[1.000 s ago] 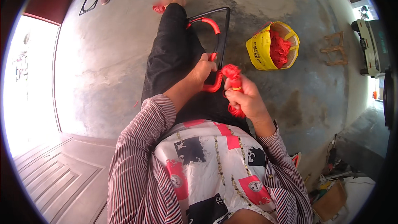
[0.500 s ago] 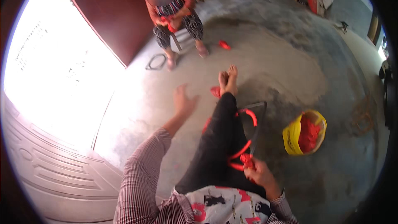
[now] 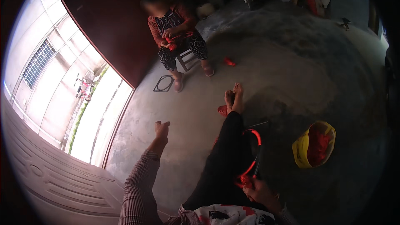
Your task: Wrapping red thread or twine tightly around a black plastic D-shaped handle or frame.
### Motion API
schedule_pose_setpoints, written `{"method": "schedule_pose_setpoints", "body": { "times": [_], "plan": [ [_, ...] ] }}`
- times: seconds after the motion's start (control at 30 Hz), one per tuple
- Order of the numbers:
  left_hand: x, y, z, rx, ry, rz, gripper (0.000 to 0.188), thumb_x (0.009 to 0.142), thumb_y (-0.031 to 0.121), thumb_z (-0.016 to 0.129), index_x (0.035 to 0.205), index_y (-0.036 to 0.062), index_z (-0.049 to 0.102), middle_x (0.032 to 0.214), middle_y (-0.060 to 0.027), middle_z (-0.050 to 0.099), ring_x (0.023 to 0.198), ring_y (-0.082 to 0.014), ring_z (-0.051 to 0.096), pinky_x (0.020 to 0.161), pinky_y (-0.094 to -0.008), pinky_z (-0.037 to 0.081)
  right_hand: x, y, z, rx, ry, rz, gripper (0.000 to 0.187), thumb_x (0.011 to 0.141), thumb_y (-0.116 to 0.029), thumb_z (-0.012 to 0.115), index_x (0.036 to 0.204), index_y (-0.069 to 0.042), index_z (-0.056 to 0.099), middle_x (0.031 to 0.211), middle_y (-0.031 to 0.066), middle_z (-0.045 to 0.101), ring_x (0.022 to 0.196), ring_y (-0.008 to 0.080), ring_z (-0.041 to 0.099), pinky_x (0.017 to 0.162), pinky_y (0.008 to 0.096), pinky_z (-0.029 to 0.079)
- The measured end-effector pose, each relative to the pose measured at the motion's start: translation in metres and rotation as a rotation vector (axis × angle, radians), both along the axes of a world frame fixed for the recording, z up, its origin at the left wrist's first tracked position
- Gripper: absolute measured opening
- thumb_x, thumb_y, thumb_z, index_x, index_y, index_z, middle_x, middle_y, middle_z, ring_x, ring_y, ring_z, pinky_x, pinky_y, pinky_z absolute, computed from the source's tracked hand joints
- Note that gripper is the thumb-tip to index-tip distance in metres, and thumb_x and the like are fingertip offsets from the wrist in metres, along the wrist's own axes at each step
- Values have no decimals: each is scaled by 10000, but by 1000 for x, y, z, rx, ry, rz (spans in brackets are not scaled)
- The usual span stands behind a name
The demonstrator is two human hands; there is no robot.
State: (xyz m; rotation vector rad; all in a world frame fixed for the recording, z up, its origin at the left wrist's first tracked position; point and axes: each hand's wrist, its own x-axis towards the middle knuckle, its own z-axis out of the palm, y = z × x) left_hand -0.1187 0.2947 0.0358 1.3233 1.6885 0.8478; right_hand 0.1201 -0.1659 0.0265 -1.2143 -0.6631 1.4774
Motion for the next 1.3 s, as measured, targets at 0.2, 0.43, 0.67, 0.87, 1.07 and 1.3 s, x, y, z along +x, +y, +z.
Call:
{"method": "schedule_pose_setpoints", "body": {
  "times": [0.2,0.43,0.67,0.87,1.07,1.3],
  "plan": [
    [91,-110,-102,-81,103,-423,798,850,371,662,1411,-58,292,1353,-247,457,1259,-348,466,1029,-418,395,-10,-4,-20,-98,-46,-5,266,888,-177,622,1116,-42,594,667,-22,558,521,54,517,503,229,439],
    [135,-177,-92,56,485,-819,699,909,480,523,1395,1,371,1354,-272,464,1254,-424,455,1047,-476,380,-6,-7,-9,-107,-52,-11,335,882,-184,643,1176,-42,571,662,-20,567,518,62,525,507,233,444],
    [123,-174,-91,112,485,-842,646,926,459,501,1372,1,410,1336,-259,486,1243,-419,469,1042,-478,384,-3,-2,-2,-121,-91,29,361,884,-185,641,1208,-45,565,645,-11,564,517,71,534,502,239,447],
    [128,-182,-92,138,502,-797,614,928,455,501,1334,-1,443,1308,-268,499,1203,-426,497,1016,-482,406,-4,-7,-6,-116,-65,24,359,896,-199,626,1209,-37,560,640,-4,560,507,74,527,501,238,444],
    [128,-183,-93,135,442,-802,605,925,457,505,1316,-3,460,1301,-270,508,1206,-426,496,1008,-479,414,-3,-4,-1,-120,-15,7,323,901,-182,620,1181,-31,564,629,-4,547,494,74,515,490,237,433],
    [127,-177,-92,163,462,-795,621,925,480,495,1309,-7,461,1287,-282,513,1182,-437,511,991,-486,424,-3,-1,-5,-86,2,8,317,901,-160,621,1183,-28,561,630,-5,547,486,67,509,479,232,424]
  ]
}}
